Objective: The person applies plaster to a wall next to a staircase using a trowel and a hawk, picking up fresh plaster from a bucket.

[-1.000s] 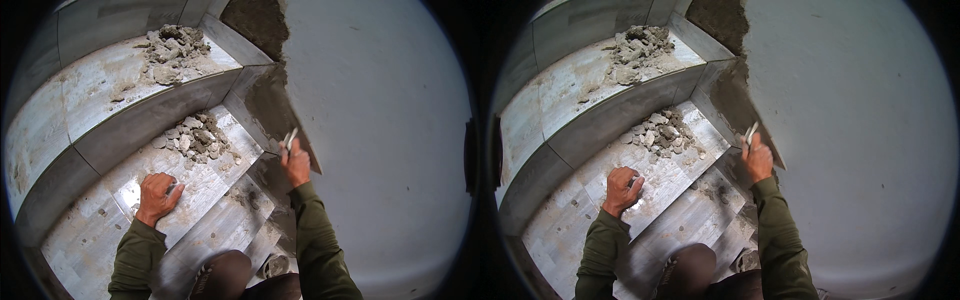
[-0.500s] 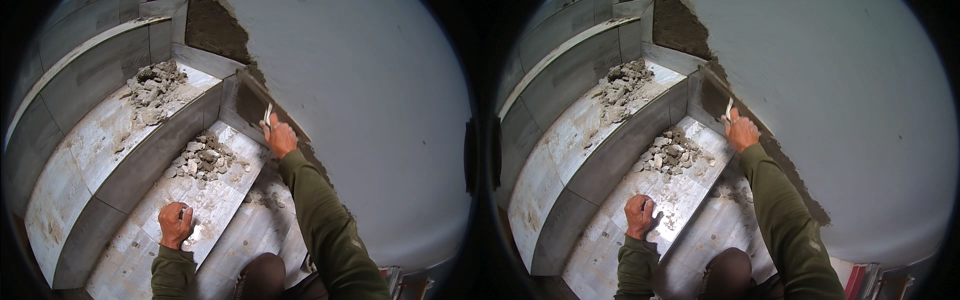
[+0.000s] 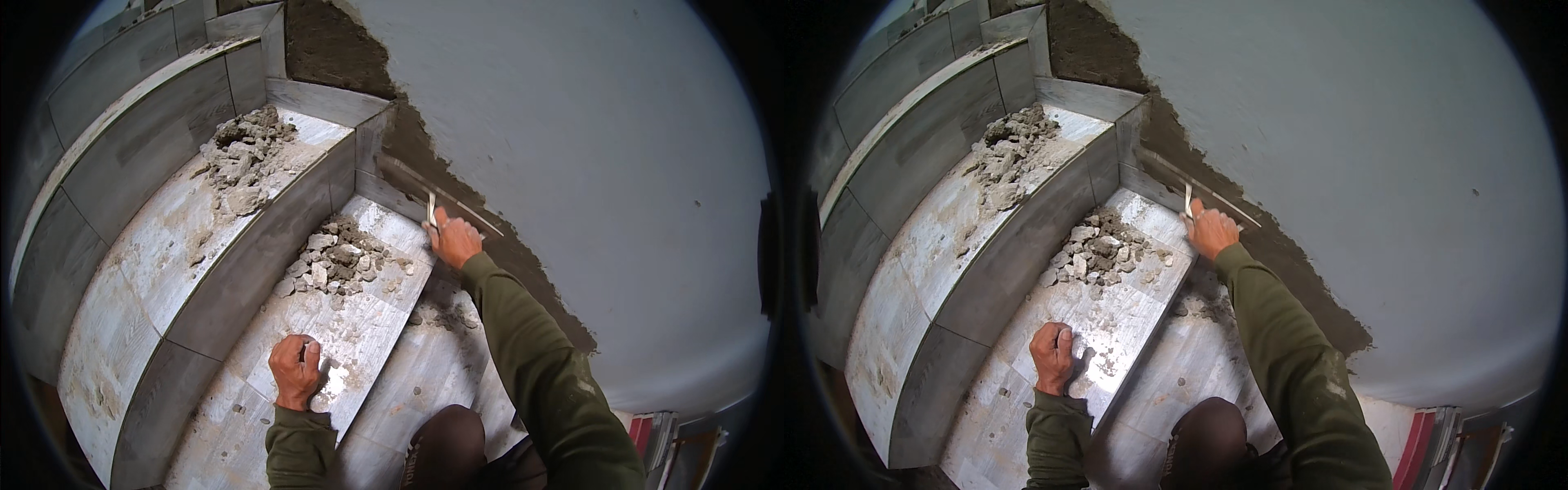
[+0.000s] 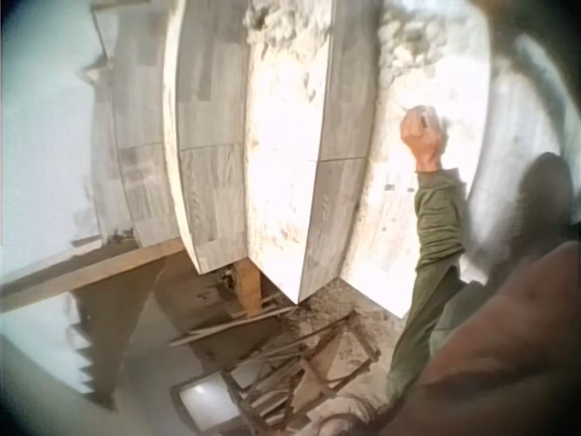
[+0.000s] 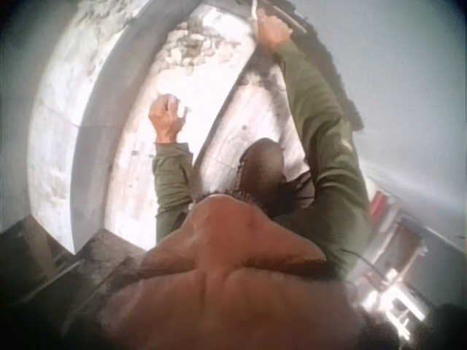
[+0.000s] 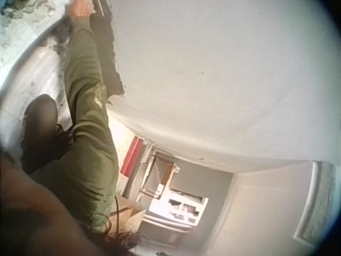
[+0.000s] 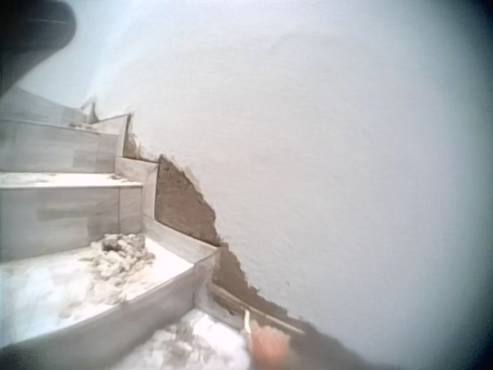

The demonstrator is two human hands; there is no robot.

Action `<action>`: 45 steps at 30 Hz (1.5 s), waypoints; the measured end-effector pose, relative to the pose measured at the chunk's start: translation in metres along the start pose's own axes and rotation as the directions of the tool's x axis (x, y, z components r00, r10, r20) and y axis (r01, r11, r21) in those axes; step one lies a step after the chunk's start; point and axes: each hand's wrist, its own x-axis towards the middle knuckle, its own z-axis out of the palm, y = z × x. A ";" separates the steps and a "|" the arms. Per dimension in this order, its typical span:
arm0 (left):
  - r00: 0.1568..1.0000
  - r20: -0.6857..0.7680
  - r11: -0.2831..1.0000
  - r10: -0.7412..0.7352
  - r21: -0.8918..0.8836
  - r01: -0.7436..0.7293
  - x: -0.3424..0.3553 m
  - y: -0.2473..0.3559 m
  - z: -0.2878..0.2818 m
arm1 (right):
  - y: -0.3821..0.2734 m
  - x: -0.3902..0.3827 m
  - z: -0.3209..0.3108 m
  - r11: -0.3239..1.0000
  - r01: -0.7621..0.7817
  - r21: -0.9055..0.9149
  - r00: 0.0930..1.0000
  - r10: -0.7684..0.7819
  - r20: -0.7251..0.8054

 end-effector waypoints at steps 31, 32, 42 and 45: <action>1.000 0.026 1.000 -0.009 -0.023 0.010 -0.003 -0.005 -0.003 | 0.012 -0.030 0.011 0.997 0.019 -0.069 0.997 -0.014 0.077; 0.999 0.016 0.999 -0.034 -0.038 0.035 -0.006 -0.006 -0.005 | 0.004 -0.024 0.012 0.999 0.002 -0.052 0.998 0.001 0.066; 0.999 0.008 0.995 -0.052 -0.090 0.053 0.000 0.001 -0.004 | -0.030 0.038 -0.074 0.990 -0.077 0.116 0.983 0.095 -0.157; 1.000 -0.008 0.997 -0.029 -0.069 0.028 0.001 0.001 -0.008 | -0.026 0.014 -0.063 0.985 -0.080 0.155 0.984 0.103 -0.146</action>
